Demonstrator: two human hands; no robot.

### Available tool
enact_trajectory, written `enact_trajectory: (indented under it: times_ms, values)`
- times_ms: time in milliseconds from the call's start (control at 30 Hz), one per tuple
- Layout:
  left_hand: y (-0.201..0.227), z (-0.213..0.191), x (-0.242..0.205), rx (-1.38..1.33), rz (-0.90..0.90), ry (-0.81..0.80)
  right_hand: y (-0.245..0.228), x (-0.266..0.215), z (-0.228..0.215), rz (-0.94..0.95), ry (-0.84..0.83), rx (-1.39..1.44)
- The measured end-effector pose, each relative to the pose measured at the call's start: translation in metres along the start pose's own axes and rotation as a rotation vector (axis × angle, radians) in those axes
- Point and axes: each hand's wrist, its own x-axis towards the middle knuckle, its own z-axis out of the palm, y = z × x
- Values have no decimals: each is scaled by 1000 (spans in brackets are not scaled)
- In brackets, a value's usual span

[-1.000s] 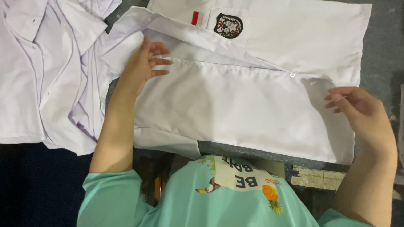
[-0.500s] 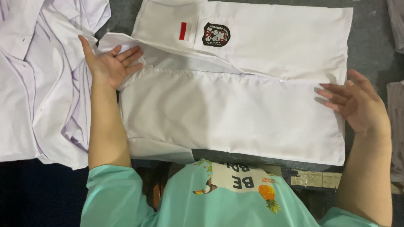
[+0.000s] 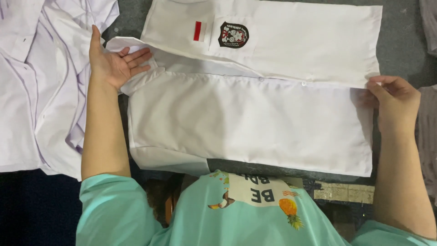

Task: Inspecting a folded shirt and then unfolding and refolding a white collared shirt on a factory workbench.

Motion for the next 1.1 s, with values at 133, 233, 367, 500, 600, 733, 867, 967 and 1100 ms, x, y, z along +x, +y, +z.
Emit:
enact_trajectory:
  times_ms: [133, 233, 367, 500, 600, 733, 867, 967, 1100]
  values:
    - [1, -3, 6, 80, 40, -43, -9, -6, -4, -62, -4, -90]
    - [-1, -7, 21, 133, 34, 1, -12, -12, 4, -53, -27, -165]
    - [-12, -47, 67, 197, 85, 130, 12, 1, -4, -99, -36, -163]
    - [-13, -73, 75, 323, 184, -48, 17, 6, -5, -98, -11, -130]
    - [-17, -86, 79, 360, 269, -84, 17, 7, -4, -117, -23, -112]
    - [-30, -97, 104, 354, 354, 138, 27, 11, -9, -158, -18, -244]
    - [-39, -72, 77, 413, 428, 207, 34, 13, -11, -265, -20, -396]
    - [-47, -67, 68, 628, 652, 327, 37, 13, -14, -385, -54, -503]
    - [-47, -45, 37, 665, 716, 283, 19, 7, -12, -307, -71, -498]
